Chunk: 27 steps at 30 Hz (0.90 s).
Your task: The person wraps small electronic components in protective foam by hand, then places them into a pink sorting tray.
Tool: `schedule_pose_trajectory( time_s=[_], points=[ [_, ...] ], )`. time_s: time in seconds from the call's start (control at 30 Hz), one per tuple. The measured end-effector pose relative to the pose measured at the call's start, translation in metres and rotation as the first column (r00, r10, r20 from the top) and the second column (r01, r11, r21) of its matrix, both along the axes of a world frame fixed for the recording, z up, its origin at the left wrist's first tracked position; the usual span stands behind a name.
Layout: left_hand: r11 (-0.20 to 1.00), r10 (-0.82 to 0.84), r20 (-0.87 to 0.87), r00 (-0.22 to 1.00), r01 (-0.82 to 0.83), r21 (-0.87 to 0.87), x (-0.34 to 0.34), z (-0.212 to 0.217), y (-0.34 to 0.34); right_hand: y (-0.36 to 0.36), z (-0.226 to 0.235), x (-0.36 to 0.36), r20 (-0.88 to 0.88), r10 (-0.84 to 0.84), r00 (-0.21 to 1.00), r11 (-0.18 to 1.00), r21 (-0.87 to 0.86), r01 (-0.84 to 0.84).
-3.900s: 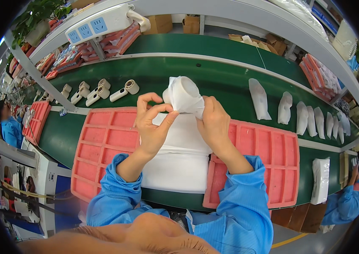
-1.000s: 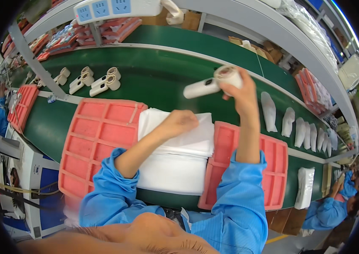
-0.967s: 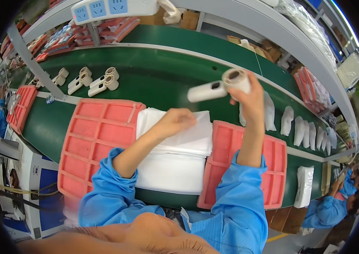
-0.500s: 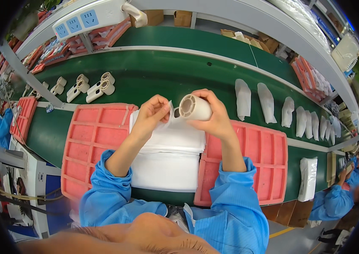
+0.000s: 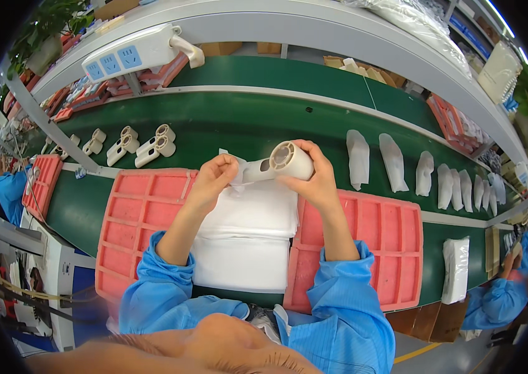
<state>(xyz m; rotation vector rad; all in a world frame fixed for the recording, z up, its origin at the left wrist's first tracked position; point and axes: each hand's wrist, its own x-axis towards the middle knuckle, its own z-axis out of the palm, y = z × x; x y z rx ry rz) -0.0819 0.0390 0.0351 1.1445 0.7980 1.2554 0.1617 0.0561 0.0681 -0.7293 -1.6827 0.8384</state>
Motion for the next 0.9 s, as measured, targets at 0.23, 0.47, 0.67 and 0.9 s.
schedule_pose_trajectory(
  time_s=[0.23,0.47,0.67,0.9],
  points=[
    [0.945,0.321,-0.165,0.933,-0.304,0.120,-0.003,-0.004,0.006,0.001,-0.001,-0.002,-0.214,0.155,0.964,0.987,-0.012,-0.161],
    [0.901,0.393,-0.118,0.912,-0.357,0.247,0.008,0.010,-0.008,0.002,-0.008,-0.020,0.091,0.219,0.972,0.919,0.315,-0.236],
    [0.933,0.340,-0.003,0.940,-0.337,0.125,0.005,0.002,-0.002,-0.003,-0.004,-0.016,-0.046,0.179,0.983,0.923,0.353,-0.152],
    [0.905,0.304,0.049,0.952,-0.304,0.296,0.014,0.017,-0.008,0.001,-0.010,-0.015,-0.157,0.229,0.961,0.946,0.268,-0.182]
  ],
)
